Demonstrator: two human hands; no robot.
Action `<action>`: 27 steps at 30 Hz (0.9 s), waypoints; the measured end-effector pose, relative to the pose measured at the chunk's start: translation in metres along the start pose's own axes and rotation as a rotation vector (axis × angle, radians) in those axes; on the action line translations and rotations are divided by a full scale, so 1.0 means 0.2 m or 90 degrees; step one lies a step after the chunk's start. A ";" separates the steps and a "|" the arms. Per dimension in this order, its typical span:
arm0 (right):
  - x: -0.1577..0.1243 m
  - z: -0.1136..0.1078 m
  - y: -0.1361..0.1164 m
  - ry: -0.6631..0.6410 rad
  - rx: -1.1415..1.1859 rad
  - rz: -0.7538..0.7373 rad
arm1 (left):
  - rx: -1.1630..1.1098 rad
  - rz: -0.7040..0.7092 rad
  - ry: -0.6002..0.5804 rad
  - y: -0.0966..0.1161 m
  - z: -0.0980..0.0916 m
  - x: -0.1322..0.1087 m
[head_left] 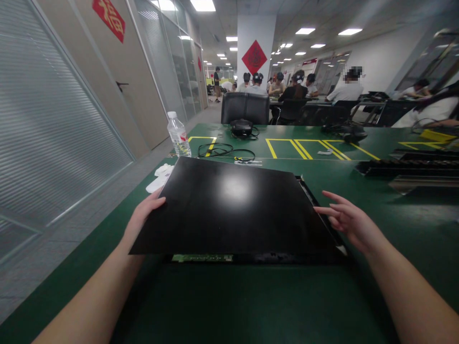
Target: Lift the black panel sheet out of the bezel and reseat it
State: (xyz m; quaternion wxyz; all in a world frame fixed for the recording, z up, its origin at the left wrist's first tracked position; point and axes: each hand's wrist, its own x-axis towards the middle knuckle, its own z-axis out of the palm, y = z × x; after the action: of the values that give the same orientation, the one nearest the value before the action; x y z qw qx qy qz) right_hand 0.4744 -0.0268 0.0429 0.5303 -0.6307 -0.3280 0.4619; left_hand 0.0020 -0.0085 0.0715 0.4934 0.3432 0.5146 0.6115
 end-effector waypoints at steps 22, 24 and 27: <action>0.04 -0.01 0.04 0.085 -0.058 -0.034 | 0.081 0.010 -0.007 -0.22 -0.01 0.08; 0.04 -0.01 0.04 0.085 -0.064 -0.034 | 0.074 0.002 -0.009 -0.21 -0.01 0.08; 0.04 -0.01 0.05 0.076 -0.060 -0.036 | 0.084 -0.007 0.004 -0.18 -0.03 0.08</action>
State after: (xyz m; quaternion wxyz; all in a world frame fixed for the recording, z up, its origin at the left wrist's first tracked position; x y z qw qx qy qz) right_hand 0.4796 -0.0220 0.0320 0.5314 -0.6722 -0.3347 0.3923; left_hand 0.0010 0.0048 0.0332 0.4715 0.3705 0.5572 0.5744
